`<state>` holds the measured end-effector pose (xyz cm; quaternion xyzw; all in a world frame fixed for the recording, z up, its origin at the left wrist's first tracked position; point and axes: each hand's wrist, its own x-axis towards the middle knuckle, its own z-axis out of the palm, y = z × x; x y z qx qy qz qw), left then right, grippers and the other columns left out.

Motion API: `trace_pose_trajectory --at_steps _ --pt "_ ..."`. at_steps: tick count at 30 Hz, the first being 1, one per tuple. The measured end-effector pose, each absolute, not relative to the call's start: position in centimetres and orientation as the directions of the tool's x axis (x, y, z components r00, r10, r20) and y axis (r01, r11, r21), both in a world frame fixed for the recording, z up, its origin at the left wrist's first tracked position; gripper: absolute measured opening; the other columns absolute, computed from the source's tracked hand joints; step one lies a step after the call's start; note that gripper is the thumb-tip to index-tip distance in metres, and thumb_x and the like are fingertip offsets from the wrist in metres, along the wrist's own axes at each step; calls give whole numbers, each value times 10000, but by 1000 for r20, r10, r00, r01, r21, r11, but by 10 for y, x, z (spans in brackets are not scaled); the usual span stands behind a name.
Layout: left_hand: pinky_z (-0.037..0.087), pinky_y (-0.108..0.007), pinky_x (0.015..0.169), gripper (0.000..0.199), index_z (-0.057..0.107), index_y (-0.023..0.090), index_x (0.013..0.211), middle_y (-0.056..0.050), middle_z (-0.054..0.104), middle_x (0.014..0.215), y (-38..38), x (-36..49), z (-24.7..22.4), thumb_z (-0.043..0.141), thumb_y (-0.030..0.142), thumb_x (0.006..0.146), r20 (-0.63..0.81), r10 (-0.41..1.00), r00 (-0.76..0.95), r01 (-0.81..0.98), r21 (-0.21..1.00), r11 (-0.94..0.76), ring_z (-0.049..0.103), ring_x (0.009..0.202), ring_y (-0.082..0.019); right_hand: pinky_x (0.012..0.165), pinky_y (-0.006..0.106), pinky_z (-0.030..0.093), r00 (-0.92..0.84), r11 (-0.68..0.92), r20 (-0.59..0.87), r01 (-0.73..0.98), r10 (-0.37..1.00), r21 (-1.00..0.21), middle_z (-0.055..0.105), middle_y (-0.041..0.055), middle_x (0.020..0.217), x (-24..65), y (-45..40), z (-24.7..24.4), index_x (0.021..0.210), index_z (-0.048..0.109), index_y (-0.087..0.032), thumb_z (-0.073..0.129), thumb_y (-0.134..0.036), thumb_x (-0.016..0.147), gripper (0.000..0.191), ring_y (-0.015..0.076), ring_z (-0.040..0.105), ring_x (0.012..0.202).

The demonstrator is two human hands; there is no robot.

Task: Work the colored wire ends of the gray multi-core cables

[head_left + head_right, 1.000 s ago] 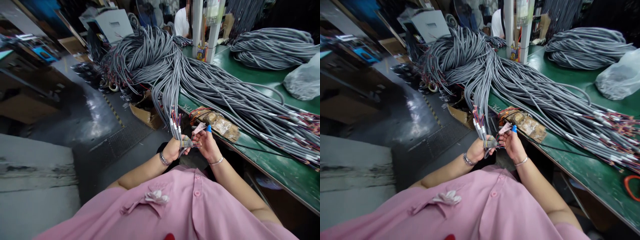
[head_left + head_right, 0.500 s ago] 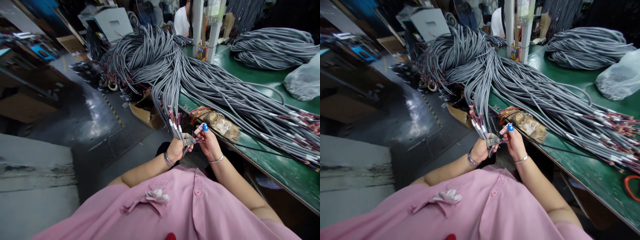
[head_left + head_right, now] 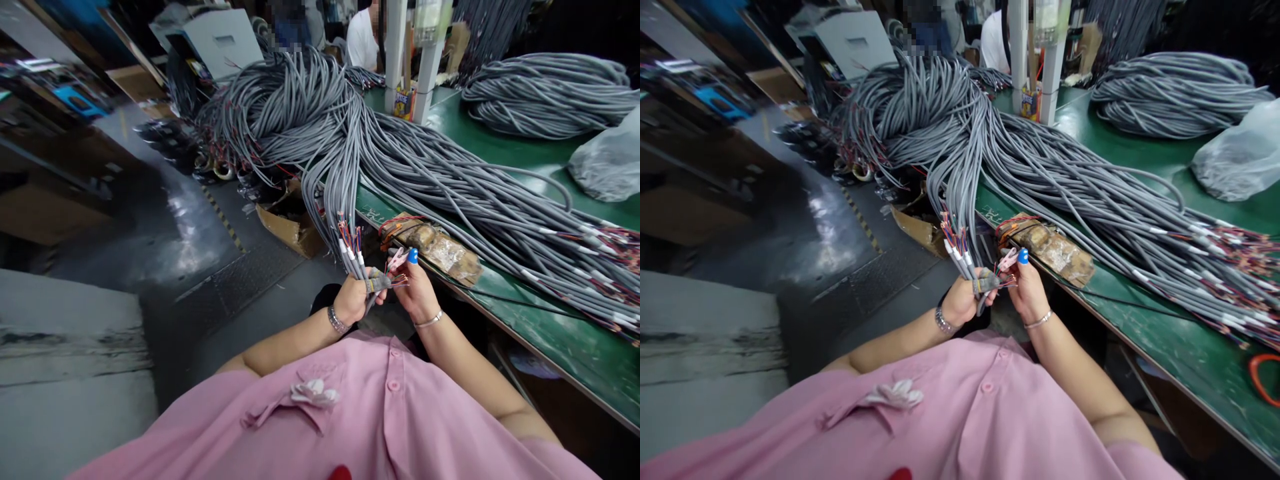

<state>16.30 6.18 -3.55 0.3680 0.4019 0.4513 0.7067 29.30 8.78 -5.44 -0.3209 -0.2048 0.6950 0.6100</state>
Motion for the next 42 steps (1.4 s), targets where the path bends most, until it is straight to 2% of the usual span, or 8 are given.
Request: trace_pose_trajectory --at_steps 9,16,21,27,29,33,37,42 --pt "384 -192 418 190 593 123 615 -10 575 502 60 163 -38 691 279 666 -220 941 259 -293 910 294 497 419 -81 542 236 466 -73 -186 -202 -754 977 -629 637 13 701 292 87 -60 756 649 -185 669 -597 737 413 114 558 600" --pt "396 -202 425 243 596 128 651 -7 587 519 47 159 -37 741 323 665 -216 952 217 -272 923 271 508 433 -89 571 242 498 -211 -306 -225 -738 951 -601 666 36 816 299 80 -57 842 664 -185 576 -674 758 504 119 576 633" --pt "385 -196 417 216 606 127 665 -2 585 518 47 159 -36 733 301 678 -184 969 162 -314 922 227 498 424 -82 530 211 449 -80 -187 -183 -693 980 -697 640 3 764 299 82 -50 854 669 -185 695 -440 769 270 103 541 619" --pt "372 -189 404 194 611 127 639 -3 576 503 54 162 -33 713 287 683 -197 966 169 -327 913 244 496 420 -81 557 249 425 118 24 -43 -513 992 -858 663 28 775 298 81 -58 797 667 -190 562 -560 837 387 127 548 633" --pt "373 -190 401 196 614 126 632 -3 572 499 56 163 -32 711 290 677 -193 965 179 -319 916 243 494 418 -82 556 254 419 94 33 -12 -465 996 -885 665 32 779 300 82 -61 793 663 -190 528 -588 845 423 132 550 633" --pt "377 -191 400 198 617 124 628 -7 575 502 58 166 -32 710 296 657 -207 962 176 -294 922 252 494 417 -84 547 249 431 -31 -92 -91 -587 995 -804 660 25 781 302 88 -63 813 664 -192 579 -585 814 403 132 554 638" --pt "379 -192 405 202 614 124 625 -10 576 505 59 167 -34 706 302 649 -224 961 164 -275 925 262 497 421 -84 592 244 458 -9 -103 -132 -675 991 -730 650 12 753 299 92 -61 804 673 -186 680 -533 756 350 128 570 657" --pt "383 -198 412 234 611 127 632 -8 577 510 58 166 -35 715 336 652 -228 960 165 -261 928 265 501 429 -86 572 244 451 -10 -121 -158 -694 987 -710 647 13 751 297 89 -59 817 666 -192 684 -540 749 355 125 558 635"
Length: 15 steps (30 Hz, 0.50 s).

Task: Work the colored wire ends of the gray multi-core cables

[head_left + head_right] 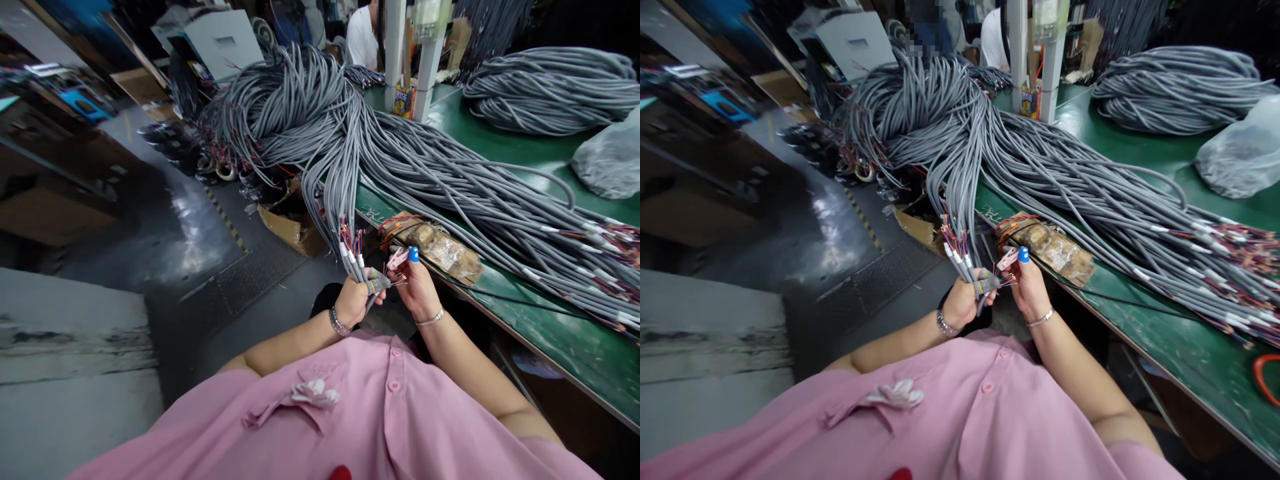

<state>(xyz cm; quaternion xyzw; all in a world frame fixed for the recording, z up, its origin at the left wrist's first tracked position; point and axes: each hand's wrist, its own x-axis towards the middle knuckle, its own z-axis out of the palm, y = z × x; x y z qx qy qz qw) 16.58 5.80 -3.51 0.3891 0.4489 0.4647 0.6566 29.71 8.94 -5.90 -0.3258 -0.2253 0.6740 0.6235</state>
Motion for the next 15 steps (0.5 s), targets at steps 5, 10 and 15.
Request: trace_pose_trajectory --at_steps 5,10,15 --pt "379 -194 415 241 598 130 647 2 574 512 50 161 -35 738 327 657 -211 964 160 -308 918 252 497 432 -80 546 248 453 -120 -238 -220 -720 968 -652 657 25 782 303 86 -58 830 644 -206 609 -669 733 474 139 564 645" --pt "411 -194 437 243 590 133 673 0 589 538 43 159 -35 734 329 682 -198 976 89 -357 909 216 511 450 -81 575 227 463 -215 -277 -175 -718 961 -639 665 23 811 305 83 -52 825 647 -195 621 -572 789 380 115 567 655" --pt "403 -181 440 254 584 141 697 6 591 556 45 165 -34 732 348 689 -187 982 14 -384 906 178 513 463 -73 565 223 470 -124 -230 -199 -675 972 -701 653 13 770 307 82 -53 854 654 -186 673 -498 777 322 113 565 648"
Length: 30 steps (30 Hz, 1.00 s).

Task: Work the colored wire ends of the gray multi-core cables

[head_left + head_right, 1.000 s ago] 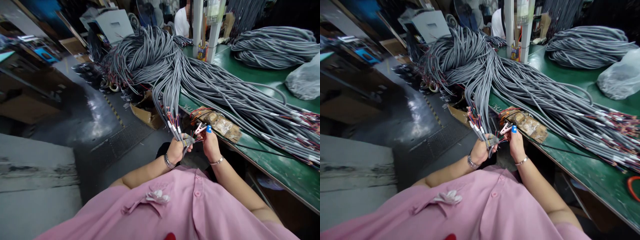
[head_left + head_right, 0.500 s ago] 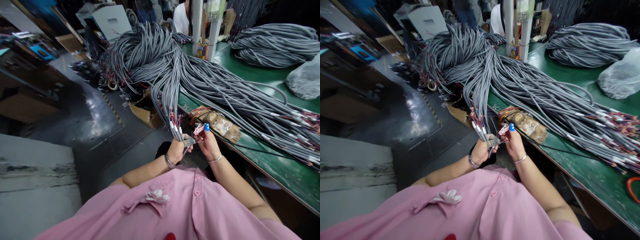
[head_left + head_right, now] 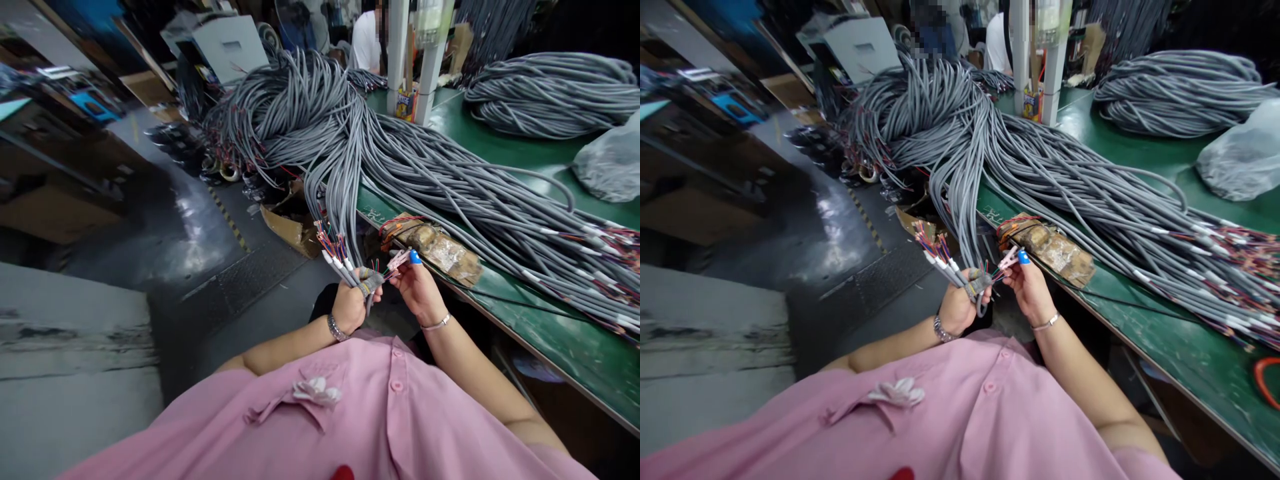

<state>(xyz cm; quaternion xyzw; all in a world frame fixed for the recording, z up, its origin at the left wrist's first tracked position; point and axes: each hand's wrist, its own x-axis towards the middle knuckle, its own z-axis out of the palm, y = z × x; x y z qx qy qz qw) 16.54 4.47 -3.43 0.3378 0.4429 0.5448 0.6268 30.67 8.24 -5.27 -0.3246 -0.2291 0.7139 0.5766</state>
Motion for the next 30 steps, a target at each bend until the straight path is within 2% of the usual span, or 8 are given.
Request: trace_pose_trajectory --at_steps 8,19,22,25,28,30 --pt "409 -188 458 286 570 151 715 12 594 587 48 174 -34 741 376 678 -160 986 -41 -364 922 135 526 485 -76 564 223 475 -129 -235 -202 -683 971 -691 647 10 763 307 83 -53 857 671 -188 674 -500 776 322 113 565 651" --pt "406 -179 437 282 592 141 719 14 582 557 47 174 -41 742 373 668 -202 979 -34 -311 933 182 513 456 -69 619 230 490 -76 -164 -156 -697 985 -698 666 18 804 303 84 -54 865 685 -185 687 -479 775 307 115 573 676" --pt "416 -177 447 271 596 140 738 13 588 564 47 171 -45 731 370 692 -189 982 -25 -311 935 172 517 461 -68 616 219 505 -138 -218 -171 -705 976 -675 668 17 813 306 83 -55 896 681 -192 670 -530 770 361 108 584 674" --pt "426 -182 454 278 597 142 744 11 590 570 45 168 -46 732 380 694 -184 983 -13 -313 934 171 522 467 -72 583 228 519 -258 -344 -228 -661 939 -667 674 31 798 314 81 -58 880 673 -189 604 -650 753 483 117 606 649" --pt "440 -192 467 293 599 143 727 3 598 575 42 163 -47 747 390 673 -183 983 14 -290 940 179 533 480 -82 576 245 536 -379 -446 -268 -535 886 -717 690 68 827 327 77 -61 868 679 -167 580 -701 729 560 132 628 650" --pt "449 -200 473 292 611 142 721 -1 602 576 38 159 -49 758 387 657 -177 984 37 -245 953 180 544 491 -91 587 250 542 -449 -467 -270 -417 852 -780 698 90 849 335 74 -60 870 689 -152 600 -672 736 545 143 638 674"
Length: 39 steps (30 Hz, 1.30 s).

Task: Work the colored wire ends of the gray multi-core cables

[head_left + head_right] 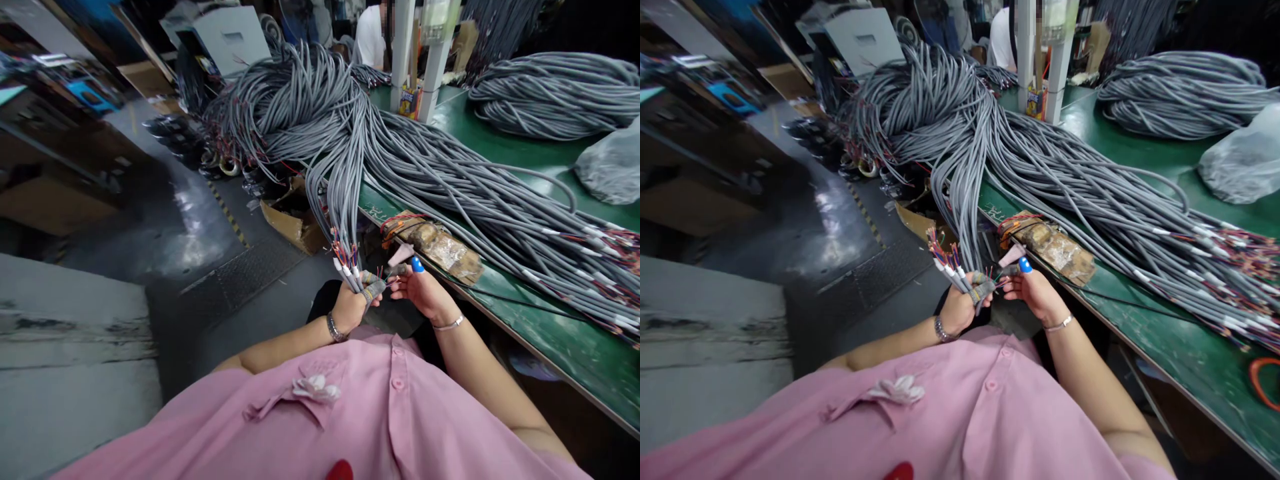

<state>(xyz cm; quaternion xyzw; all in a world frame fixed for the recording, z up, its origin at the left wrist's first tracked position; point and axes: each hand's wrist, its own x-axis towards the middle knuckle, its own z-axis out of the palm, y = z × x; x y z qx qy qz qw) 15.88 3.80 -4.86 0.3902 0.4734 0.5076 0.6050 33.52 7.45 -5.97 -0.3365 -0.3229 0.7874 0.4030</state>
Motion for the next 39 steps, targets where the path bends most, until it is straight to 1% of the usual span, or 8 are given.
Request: trace_pose_trajectory --at_steps 6,13,17,21,25,28,31,39 --pt "473 -223 502 252 652 137 741 -17 624 596 30 146 -53 752 355 667 -141 982 121 -58 987 149 570 513 -111 544 188 460 -462 -258 -178 -115 869 -959 675 22 703 337 69 -44 801 711 -154 738 -372 737 228 91 559 585" --pt "468 -225 529 145 637 129 672 -28 634 597 34 142 -60 715 251 676 -149 935 322 66 989 134 577 524 -120 667 306 460 -426 44 5 80 905 -996 656 16 710 321 58 -38 739 693 -183 694 -368 758 186 153 561 657" --pt "430 -201 502 68 643 125 672 -3 611 580 37 137 -69 684 175 653 -175 896 408 105 984 145 542 508 -103 790 358 430 -430 399 245 316 869 -861 653 53 787 312 48 -32 703 672 -213 680 -286 771 100 203 565 790" --pt "404 -187 476 115 619 119 637 -3 602 567 38 133 -69 692 204 664 -176 926 335 71 984 161 518 489 -90 851 410 404 -437 551 350 524 829 -650 652 97 956 311 36 -24 857 670 -211 605 -277 831 97 241 556 898" --pt "470 -225 502 213 635 111 707 -32 630 576 38 132 -65 712 309 692 -225 950 216 -136 957 258 580 505 -127 860 402 441 -190 430 393 538 900 -725 619 104 1081 319 24 -32 1049 622 -208 599 -333 841 244 243 562 966" --pt "501 -248 516 252 650 111 755 -50 655 607 38 133 -66 732 339 686 -247 954 167 -238 929 282 616 526 -149 689 328 494 -53 188 180 294 982 -937 635 73 946 318 23 -47 1036 602 -203 606 -415 832 294 189 586 790" --pt "516 -262 538 268 657 109 751 -53 656 615 38 135 -67 746 351 678 -220 959 180 -248 933 260 625 544 -155 563 260 467 -110 -35 -37 19 993 -999 635 48 884 307 27 -60 1004 599 -194 626 -460 807 332 150 566 701" --pt "488 -241 535 259 666 108 663 -39 639 576 39 122 -59 739 355 688 -179 918 355 36 983 178 590 518 -134 493 279 464 -244 -97 -62 -134 968 -986 578 -13 627 279 37 -54 817 576 -197 634 -448 794 259 130 535 494"
